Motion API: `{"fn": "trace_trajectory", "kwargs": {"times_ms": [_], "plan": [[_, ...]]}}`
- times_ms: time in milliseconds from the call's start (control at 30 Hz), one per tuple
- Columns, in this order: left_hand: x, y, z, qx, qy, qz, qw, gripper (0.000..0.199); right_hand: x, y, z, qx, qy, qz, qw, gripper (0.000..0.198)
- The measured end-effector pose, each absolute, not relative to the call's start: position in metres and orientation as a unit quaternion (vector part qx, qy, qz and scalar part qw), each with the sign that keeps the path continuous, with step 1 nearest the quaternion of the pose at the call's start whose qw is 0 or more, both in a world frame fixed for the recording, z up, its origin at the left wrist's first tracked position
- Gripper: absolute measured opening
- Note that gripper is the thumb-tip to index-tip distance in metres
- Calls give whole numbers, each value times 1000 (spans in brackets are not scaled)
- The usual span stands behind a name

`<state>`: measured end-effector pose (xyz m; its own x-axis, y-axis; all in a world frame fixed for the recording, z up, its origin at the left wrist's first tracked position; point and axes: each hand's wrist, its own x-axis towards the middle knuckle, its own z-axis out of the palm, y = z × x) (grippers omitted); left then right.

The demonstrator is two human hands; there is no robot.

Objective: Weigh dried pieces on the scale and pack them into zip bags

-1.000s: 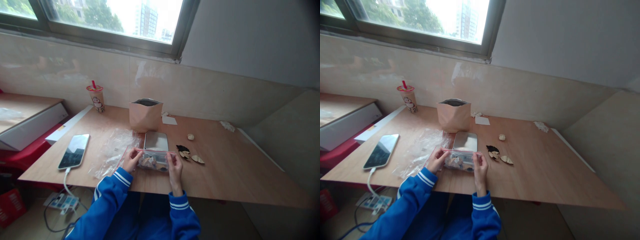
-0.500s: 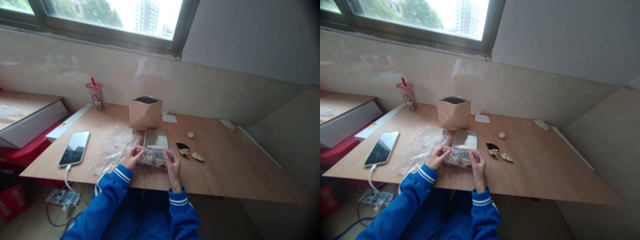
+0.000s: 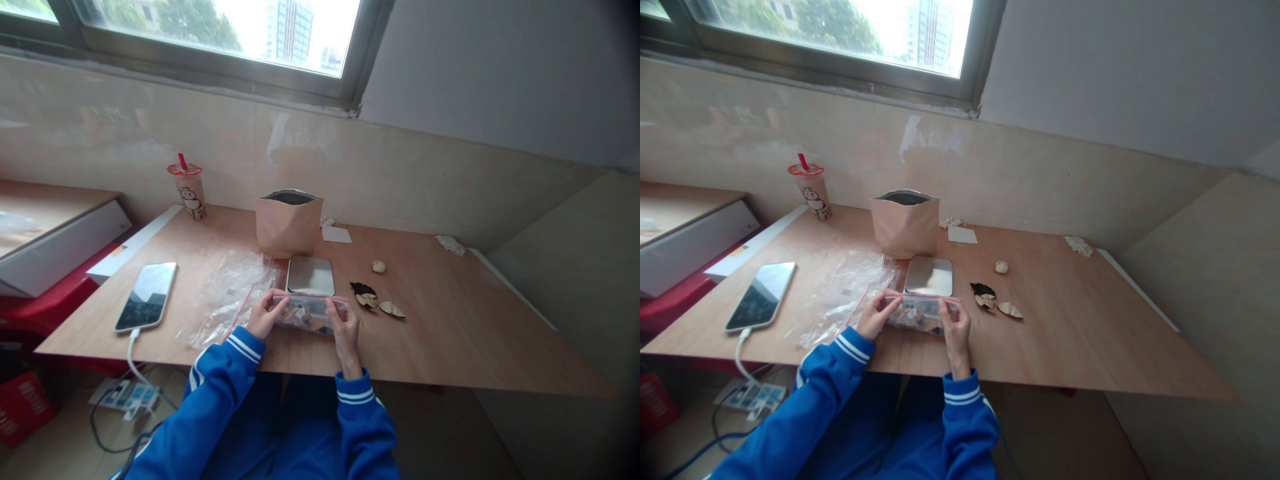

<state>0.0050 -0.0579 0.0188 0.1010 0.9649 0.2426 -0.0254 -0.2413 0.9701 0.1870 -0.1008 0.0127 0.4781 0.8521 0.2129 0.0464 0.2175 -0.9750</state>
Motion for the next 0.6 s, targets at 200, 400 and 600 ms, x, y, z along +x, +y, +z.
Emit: {"fn": "trace_trajectory", "kwargs": {"times_ms": [200, 400, 600], "plan": [[6, -59, 20, 590, 390, 519, 481, 32, 184, -101, 16, -534, -441, 322, 646, 28], [3, -60, 23, 574, 374, 533, 496, 28, 183, -102, 17, -523, -465, 326, 636, 24], [2, -62, 23, 582, 381, 535, 480, 27, 188, -109, 28, -513, -480, 362, 612, 28]]}}
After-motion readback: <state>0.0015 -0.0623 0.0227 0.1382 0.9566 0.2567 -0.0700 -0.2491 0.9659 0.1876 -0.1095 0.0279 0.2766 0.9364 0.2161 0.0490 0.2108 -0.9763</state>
